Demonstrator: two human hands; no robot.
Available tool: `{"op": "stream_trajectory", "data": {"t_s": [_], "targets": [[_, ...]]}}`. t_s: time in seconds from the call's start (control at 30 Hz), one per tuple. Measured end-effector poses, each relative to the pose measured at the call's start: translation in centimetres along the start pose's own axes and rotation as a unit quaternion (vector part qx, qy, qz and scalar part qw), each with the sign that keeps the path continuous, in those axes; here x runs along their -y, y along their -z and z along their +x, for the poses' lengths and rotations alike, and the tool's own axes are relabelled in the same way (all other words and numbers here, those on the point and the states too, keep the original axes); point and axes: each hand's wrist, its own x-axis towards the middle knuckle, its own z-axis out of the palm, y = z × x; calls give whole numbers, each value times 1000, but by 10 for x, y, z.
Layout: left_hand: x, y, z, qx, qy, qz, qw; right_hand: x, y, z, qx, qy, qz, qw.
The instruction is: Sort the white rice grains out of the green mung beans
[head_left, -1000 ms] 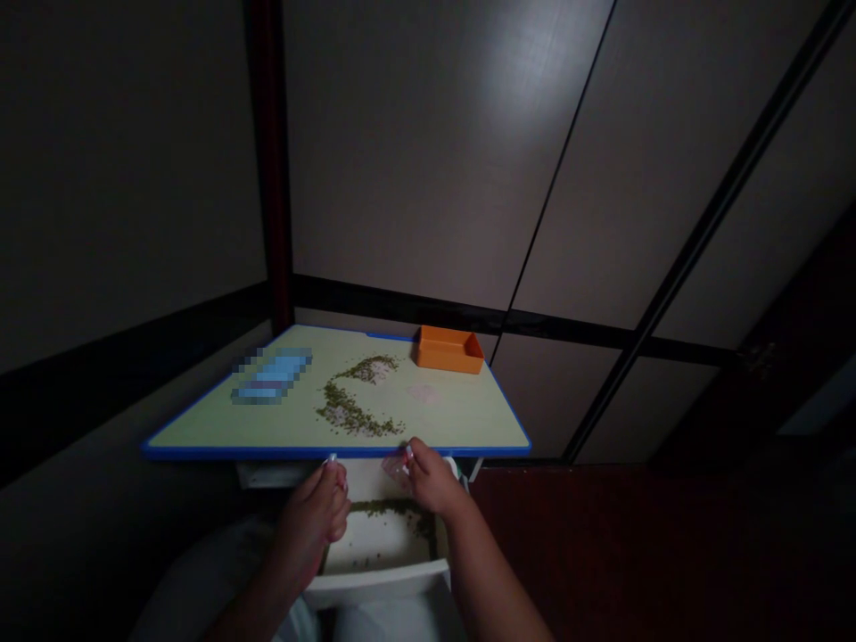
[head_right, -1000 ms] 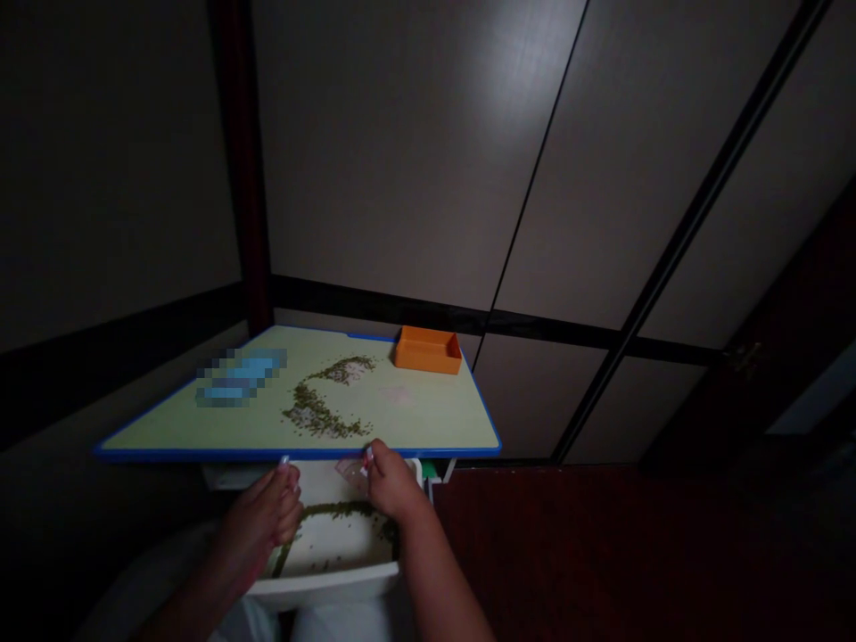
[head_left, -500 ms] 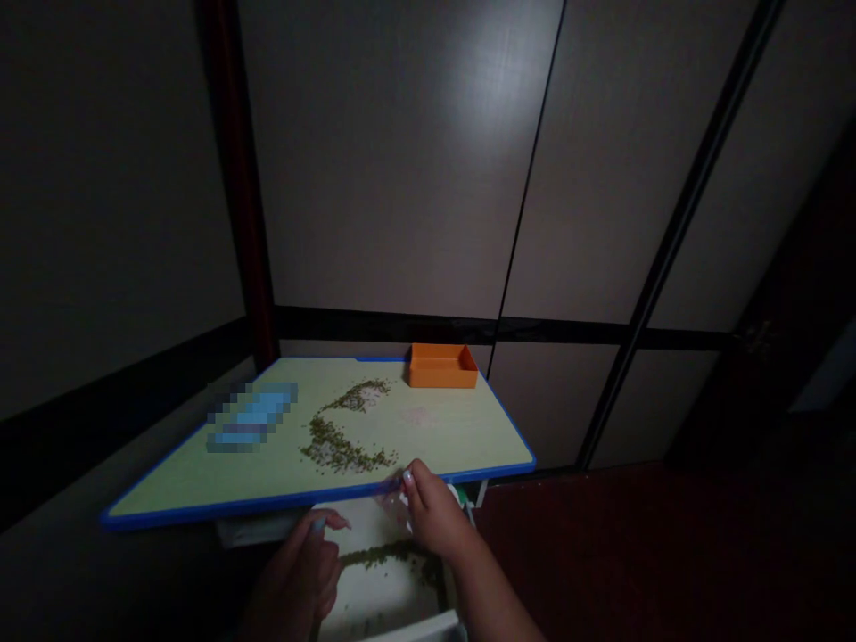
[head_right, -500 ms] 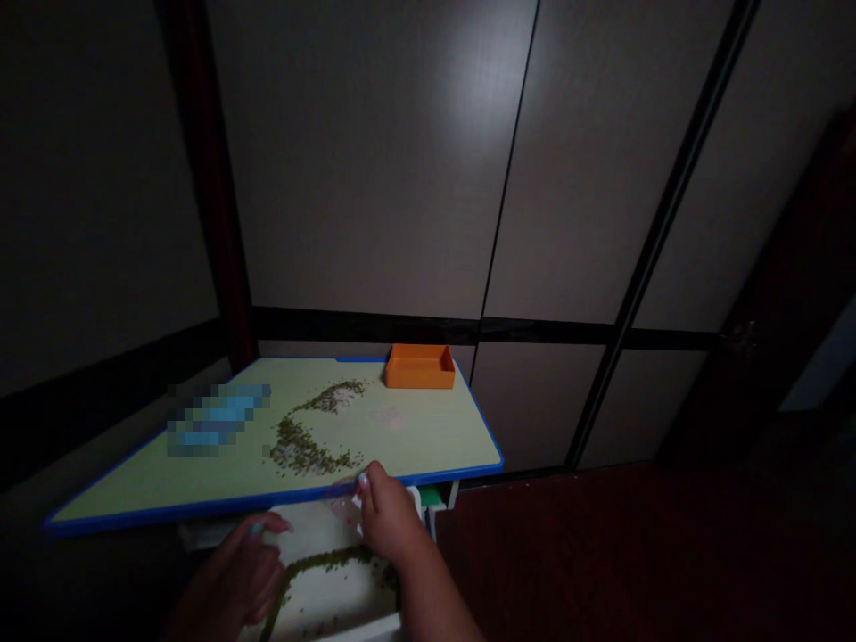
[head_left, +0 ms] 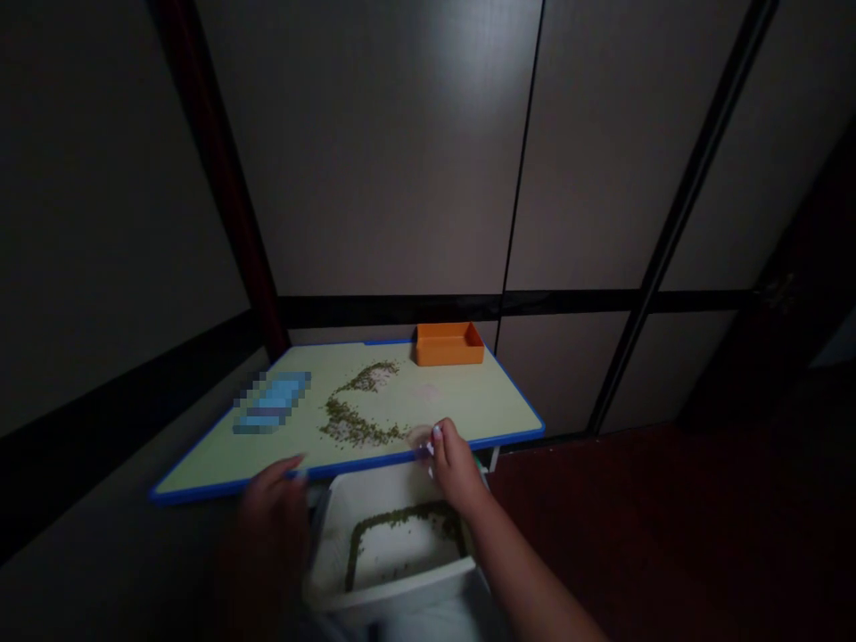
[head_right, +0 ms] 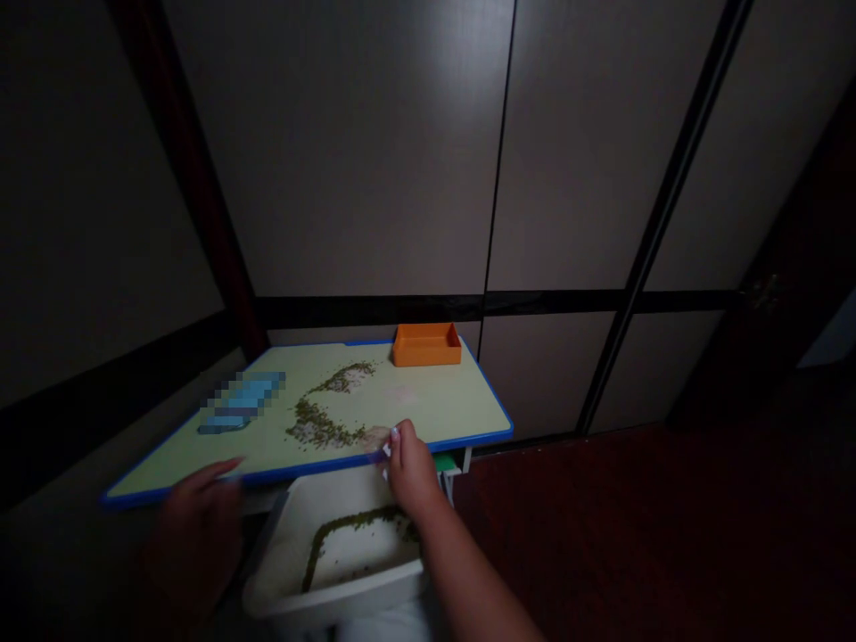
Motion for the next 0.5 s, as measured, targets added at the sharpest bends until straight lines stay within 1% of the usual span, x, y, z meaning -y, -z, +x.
{"op": "stream_trajectory", "data": {"t_s": [0.03,0.07,0.1,0.13,0.2,0.23,0.27,0.3,0.37,0.4,0.43,0.5], "targets": [[8,-8,4,-7,-22,78,997,0,1,0,-14,-20,-20,1000],[17,-15,8,-8,-45,163,986,0,3,0,-28,-36,-41,998],[27,-20,10,10,-81,285,955,0,4,0,-38,-48,-58,996],[36,-25,11,5,-90,322,943,0,5,1,-44,-54,-72,995],[52,-30,10,-1,-94,354,930,-1,7,3,-47,-62,-91,993],[57,-31,9,-3,-113,420,900,-1,8,6,-52,-66,-95,992],[60,-32,8,15,-130,476,870,0,11,11,-64,-71,-94,991],[61,-33,7,35,-135,519,843,2,14,18,-81,-73,-86,990],[58,-36,6,80,-124,579,802,8,23,35,-129,-77,-50,987],[55,-39,6,102,-114,596,789,13,28,46,-149,-81,-23,985],[52,-41,6,114,-105,608,779,18,33,57,-154,-79,3,985],[46,-46,6,116,-103,627,764,27,41,77,-159,-63,40,984]]}}
